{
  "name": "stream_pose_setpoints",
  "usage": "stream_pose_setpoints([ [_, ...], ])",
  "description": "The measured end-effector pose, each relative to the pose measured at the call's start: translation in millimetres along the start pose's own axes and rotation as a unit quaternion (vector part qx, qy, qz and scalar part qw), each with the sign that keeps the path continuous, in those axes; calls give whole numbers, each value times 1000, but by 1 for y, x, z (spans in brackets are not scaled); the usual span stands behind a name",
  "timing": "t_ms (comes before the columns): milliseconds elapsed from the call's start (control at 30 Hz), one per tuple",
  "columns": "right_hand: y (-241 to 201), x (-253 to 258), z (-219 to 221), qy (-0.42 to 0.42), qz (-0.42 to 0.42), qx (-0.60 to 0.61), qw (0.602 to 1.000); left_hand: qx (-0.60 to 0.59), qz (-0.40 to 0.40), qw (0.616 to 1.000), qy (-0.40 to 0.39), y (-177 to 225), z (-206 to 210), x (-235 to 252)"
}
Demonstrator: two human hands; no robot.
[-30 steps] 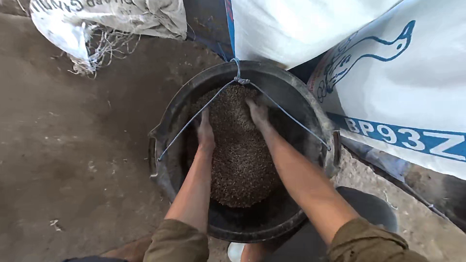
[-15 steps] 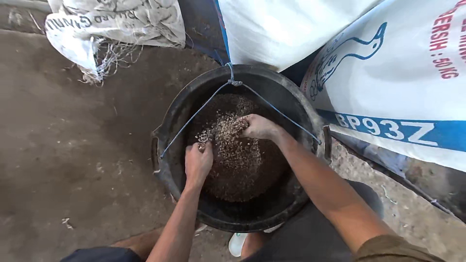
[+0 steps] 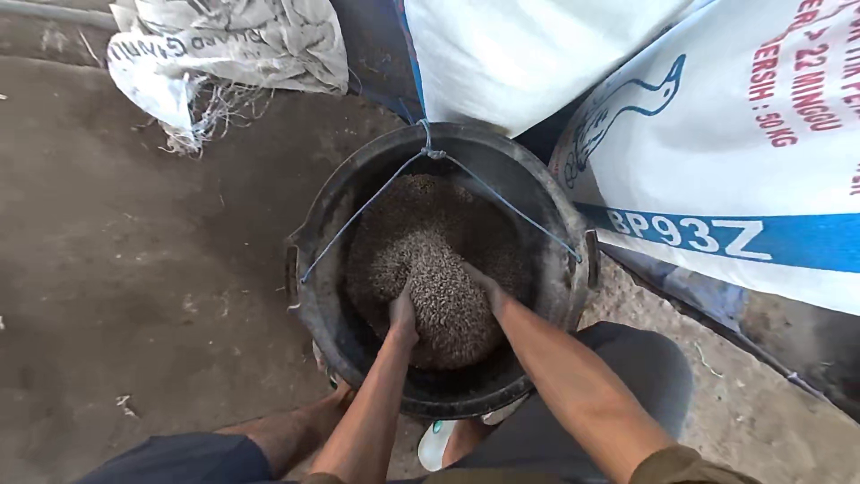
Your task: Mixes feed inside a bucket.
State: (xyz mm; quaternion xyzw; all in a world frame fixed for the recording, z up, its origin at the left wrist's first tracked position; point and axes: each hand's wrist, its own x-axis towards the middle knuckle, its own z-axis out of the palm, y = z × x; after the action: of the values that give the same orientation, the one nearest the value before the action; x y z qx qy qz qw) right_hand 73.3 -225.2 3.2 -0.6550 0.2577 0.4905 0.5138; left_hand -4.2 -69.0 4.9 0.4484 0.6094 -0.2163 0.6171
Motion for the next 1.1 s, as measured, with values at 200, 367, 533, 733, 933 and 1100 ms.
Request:
stream_pose_setpoints([
  [200, -19, -37, 4, -12, -49, 63, 997, -52, 135, 983, -111, 19, -14, -37],
  [367, -83, -40, 2, -72, -133, -238, 959, 264, 262, 928, -1, 71, -20, -53],
  [533, -127, 20, -10, 6, -225, -436, 872, 371, 261, 884, 109, 93, -43, -10],
  [733, -108, 90, 22, 58, -208, -268, 939, 69, 139, 983, 93, 65, -16, 37],
  [933, -68, 50, 37, -94, -83, -127, 984, 71, 133, 988, 30, 66, 8, 16],
  [1100, -90, -22, 19, -151, -110, -145, 972, 107, 219, 969, -47, 60, -16, -38],
])
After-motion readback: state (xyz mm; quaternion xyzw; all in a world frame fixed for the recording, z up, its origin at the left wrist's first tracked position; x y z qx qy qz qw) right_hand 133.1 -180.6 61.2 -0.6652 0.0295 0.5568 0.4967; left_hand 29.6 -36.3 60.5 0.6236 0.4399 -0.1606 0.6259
